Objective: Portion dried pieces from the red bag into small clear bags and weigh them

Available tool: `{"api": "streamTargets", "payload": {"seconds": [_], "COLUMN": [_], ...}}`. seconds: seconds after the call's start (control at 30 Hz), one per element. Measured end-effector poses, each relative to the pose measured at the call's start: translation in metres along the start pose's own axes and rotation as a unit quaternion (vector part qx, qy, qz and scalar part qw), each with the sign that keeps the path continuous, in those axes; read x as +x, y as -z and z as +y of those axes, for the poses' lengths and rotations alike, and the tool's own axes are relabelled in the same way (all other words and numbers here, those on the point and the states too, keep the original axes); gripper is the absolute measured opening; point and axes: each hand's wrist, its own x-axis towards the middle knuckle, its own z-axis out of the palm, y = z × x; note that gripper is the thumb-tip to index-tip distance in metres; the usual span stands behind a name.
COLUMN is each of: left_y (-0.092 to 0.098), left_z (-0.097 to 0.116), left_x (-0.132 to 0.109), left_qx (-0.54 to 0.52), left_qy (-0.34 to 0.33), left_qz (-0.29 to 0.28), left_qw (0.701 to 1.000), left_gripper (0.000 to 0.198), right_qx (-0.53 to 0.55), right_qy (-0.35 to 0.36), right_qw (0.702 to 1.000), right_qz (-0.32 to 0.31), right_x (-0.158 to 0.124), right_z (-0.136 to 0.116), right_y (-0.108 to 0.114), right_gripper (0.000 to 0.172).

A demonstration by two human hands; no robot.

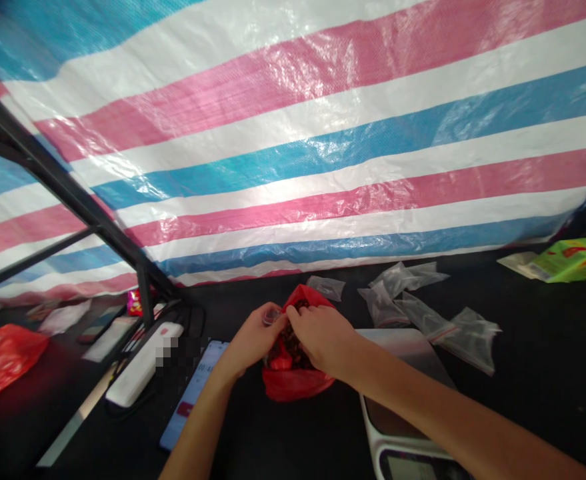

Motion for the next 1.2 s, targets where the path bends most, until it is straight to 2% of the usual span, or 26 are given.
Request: {"api": "streamTargets", "payload": {"seconds": [0.13,0.23,0.4,0.47,0.67,0.77,1.03,1.13,1.2], "left_y": [-0.001,-0.001,0.001,0.002,0.001,-0.001,-0.008,-0.007,-0.005], "left_z": [0.005,0.006,0.008,0.009,0.01,0.012,0.008,0.003,0.0], "left_x": [0.001,0.001,0.004,0.005,0.002,0.0,0.002,0.006,0.008], "left_qx": [-0.06,-0.063,-0.074,-0.08,-0.073,-0.072,-0.158,-0.117,-0.049], "left_qy": [-0.004,-0.012,-0.041,-0.043,-0.033,-0.032,0.001,-0.007,-0.03], "left_qz": [0.018,0.035,0.136,0.152,0.1,0.093,0.065,0.081,0.145], "left_qw": [0.998,0.997,0.987,0.984,0.992,0.993,0.985,0.99,0.988], "left_gripper": [0.02,0.018,0.011,0.009,0.01,0.009,0.013,0.014,0.013], "right_qx": [0.046,0.061,0.05,0.045,0.097,0.106,0.074,0.103,0.122], "right_qy": [-0.007,-0.028,-0.045,-0.052,-0.044,-0.046,-0.046,-0.042,-0.046], "right_qw": [0.999,0.998,0.997,0.997,0.994,0.993,0.995,0.993,0.99], "right_qz": [0.019,0.019,0.038,0.037,0.031,0.03,0.037,0.044,0.045], "right_x": [-0.001,-0.001,0.001,0.002,0.004,0.005,0.005,0.005,0.006], "right_z": [0.003,0.004,0.007,0.008,0.01,0.011,0.009,0.012,0.016], "right_y": [0.002,0.002,-0.001,-0.002,-0.004,-0.006,-0.008,-0.008,-0.007], "right_gripper": [0.031,0.03,0.022,0.019,0.023,0.022,0.028,0.024,0.022]}}
